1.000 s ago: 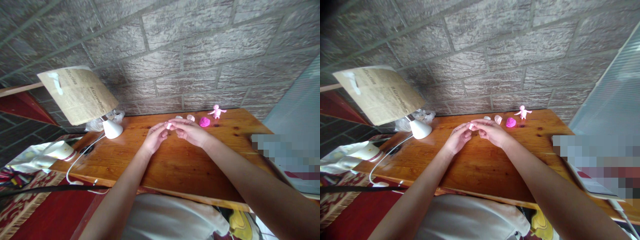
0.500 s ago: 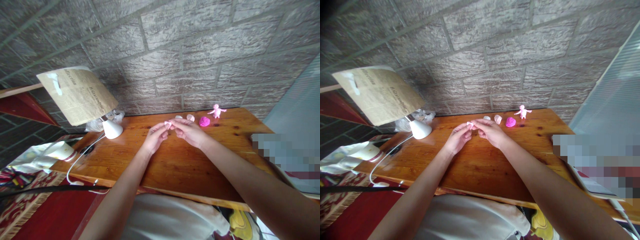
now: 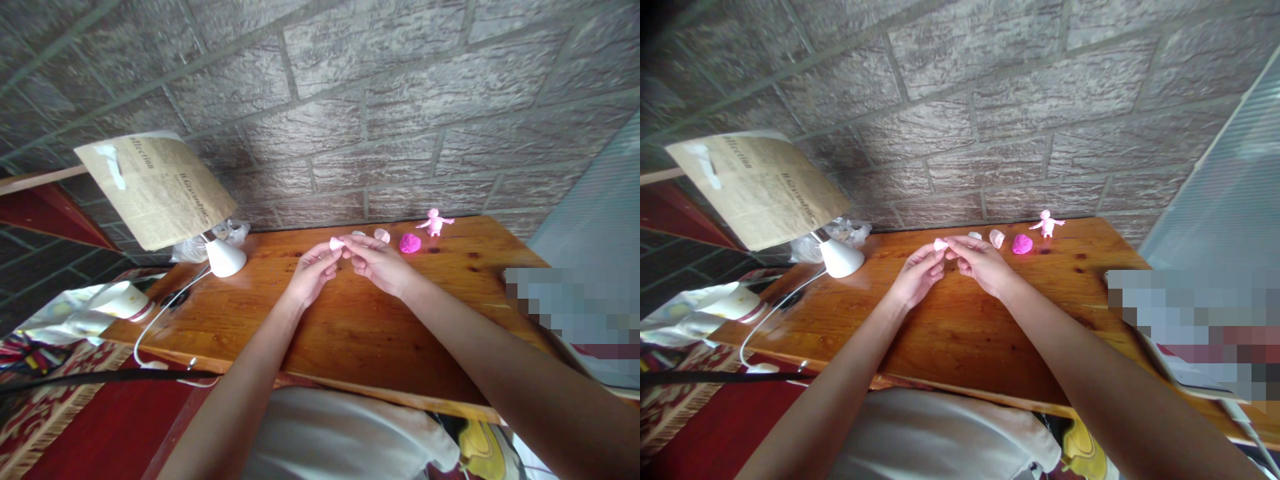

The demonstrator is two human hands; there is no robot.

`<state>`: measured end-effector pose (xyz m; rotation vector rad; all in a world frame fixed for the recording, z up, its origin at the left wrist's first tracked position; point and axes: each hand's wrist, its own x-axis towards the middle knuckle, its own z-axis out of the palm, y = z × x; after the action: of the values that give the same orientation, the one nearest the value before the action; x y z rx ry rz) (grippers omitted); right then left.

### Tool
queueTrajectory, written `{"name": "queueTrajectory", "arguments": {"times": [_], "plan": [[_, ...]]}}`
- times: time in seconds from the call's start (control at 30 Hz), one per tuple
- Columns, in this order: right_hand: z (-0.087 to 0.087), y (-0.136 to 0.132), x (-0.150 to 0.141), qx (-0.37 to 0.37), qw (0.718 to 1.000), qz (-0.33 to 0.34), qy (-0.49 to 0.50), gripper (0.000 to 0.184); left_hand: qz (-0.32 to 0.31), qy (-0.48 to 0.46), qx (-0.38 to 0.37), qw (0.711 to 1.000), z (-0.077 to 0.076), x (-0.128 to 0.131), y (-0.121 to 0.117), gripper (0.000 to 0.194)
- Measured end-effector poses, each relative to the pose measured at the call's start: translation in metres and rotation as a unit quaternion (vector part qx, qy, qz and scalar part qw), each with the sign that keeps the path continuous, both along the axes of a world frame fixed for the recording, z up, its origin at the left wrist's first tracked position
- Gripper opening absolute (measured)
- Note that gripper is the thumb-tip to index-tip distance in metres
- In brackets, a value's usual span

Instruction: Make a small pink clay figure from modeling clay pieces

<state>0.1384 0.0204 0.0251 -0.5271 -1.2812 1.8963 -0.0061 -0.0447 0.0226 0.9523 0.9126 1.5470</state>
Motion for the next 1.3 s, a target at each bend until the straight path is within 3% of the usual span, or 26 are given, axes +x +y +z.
{"name": "queueTrajectory", "arguments": {"times": [0.2, 0.47, 0.97, 1.3], "plan": [[0.0012, -0.0002, 0.0007, 0.012, 1.000, -0.001, -0.003, 0.040, 0.008, -0.001, 0.004, 1.000, -0.0017, -0.0008, 0.0009, 0.033], [-0.0003, 0.0061, 0.0014, 0.047, 0.995, -0.090, 0.000, 0.041, 0.030, -0.014, 0.006, 0.999, 0.0008, 0.0009, 0.0010, 0.038], [-0.0064, 0.0047, -0.0018, 0.077, 0.993, -0.092, 0.008, 0.030, 0.064, 0.046, 0.029, 0.996, -0.0016, 0.0023, 0.0008, 0.034], [-0.0039, 0.0059, -0.0010, 0.061, 0.993, -0.101, 0.013, 0.035, 0.065, 0.071, 0.043, 0.994, -0.0037, 0.0033, 0.0031, 0.038]]}}
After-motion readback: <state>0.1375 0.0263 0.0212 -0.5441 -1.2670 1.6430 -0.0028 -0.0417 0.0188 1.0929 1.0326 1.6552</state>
